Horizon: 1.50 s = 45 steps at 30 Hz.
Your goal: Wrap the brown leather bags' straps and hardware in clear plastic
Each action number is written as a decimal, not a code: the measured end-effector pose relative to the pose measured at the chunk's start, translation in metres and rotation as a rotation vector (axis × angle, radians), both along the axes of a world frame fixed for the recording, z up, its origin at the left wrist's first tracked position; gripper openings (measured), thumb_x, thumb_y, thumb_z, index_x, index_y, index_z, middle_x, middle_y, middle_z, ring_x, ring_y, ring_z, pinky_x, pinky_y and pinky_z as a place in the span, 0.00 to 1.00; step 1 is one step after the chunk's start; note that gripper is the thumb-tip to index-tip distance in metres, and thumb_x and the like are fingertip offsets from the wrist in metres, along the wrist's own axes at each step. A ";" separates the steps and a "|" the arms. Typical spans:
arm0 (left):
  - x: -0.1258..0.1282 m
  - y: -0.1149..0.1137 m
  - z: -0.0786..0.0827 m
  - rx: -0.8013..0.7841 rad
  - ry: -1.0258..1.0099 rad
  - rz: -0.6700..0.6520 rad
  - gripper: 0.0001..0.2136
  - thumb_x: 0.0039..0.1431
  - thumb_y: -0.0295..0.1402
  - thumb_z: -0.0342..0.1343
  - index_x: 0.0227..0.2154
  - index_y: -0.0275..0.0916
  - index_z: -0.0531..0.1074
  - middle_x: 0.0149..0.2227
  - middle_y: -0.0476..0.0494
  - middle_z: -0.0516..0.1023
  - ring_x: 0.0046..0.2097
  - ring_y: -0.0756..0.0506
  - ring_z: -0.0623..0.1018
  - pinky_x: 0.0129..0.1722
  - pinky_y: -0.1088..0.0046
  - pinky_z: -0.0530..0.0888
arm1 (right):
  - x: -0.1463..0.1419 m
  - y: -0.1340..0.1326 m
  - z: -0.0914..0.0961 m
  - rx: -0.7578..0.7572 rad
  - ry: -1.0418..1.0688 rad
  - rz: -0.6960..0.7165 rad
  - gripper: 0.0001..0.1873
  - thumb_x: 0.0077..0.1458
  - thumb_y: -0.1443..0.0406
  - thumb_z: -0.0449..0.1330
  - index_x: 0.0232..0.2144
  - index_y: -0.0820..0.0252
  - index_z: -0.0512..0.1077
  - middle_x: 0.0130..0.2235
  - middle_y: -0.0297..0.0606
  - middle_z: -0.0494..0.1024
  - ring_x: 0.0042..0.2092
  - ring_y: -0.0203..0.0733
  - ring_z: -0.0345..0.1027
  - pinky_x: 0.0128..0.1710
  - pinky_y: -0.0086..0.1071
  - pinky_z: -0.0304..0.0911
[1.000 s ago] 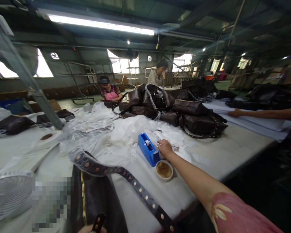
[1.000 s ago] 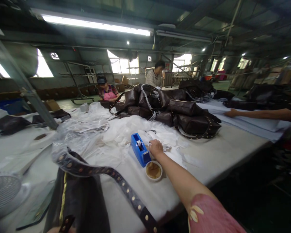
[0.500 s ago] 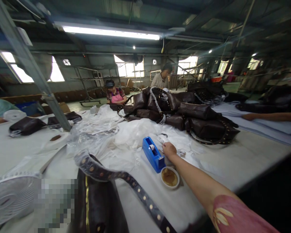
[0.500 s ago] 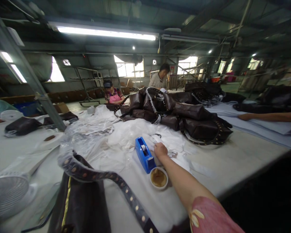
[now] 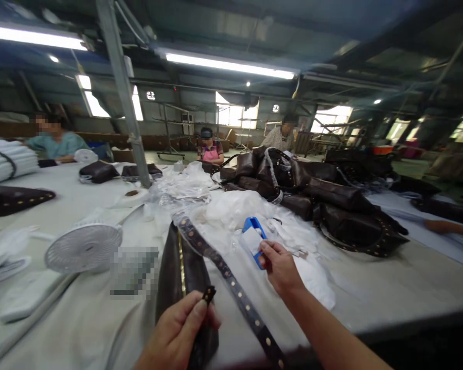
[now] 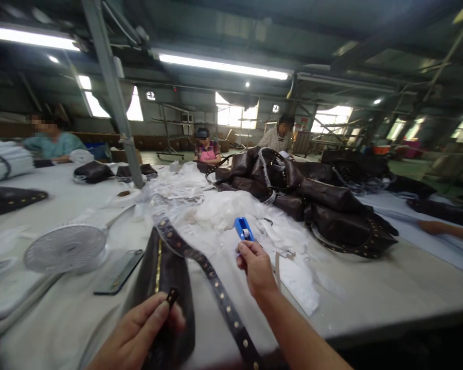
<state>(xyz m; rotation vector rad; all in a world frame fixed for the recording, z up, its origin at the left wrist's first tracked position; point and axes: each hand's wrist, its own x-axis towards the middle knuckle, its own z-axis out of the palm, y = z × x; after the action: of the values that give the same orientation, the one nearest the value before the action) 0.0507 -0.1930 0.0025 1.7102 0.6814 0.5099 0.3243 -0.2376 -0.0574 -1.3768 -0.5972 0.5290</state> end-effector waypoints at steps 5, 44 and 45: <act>-0.006 -0.001 0.005 -0.058 -0.140 -0.051 0.17 0.66 0.48 0.50 0.36 0.39 0.75 0.35 0.44 0.78 0.40 0.45 0.78 0.41 0.71 0.75 | -0.107 -0.030 0.005 0.118 0.166 0.210 0.16 0.53 0.54 0.67 0.36 0.60 0.74 0.30 0.35 0.77 0.25 0.33 0.67 0.26 0.28 0.61; -0.017 -0.009 -0.002 0.195 -0.054 0.156 0.13 0.64 0.37 0.54 0.27 0.38 0.77 0.30 0.47 0.78 0.34 0.47 0.75 0.38 0.72 0.69 | -0.142 -0.013 0.033 0.252 0.768 0.302 0.16 0.42 0.65 0.75 0.24 0.63 0.71 0.22 0.27 0.66 0.21 0.26 0.52 0.18 0.21 0.50; -0.017 -0.009 -0.001 0.191 -0.047 0.166 0.13 0.64 0.37 0.53 0.27 0.38 0.77 0.30 0.47 0.78 0.33 0.47 0.75 0.37 0.72 0.69 | -0.142 -0.013 0.032 0.250 0.758 0.304 0.15 0.43 0.64 0.75 0.25 0.63 0.71 0.22 0.27 0.67 0.21 0.26 0.52 0.18 0.21 0.50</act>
<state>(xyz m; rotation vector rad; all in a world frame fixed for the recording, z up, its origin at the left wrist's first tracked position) 0.0339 -0.2019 0.0017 1.8219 0.7642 0.7499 0.1821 -0.2510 -0.0258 -0.7599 -0.2311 1.1125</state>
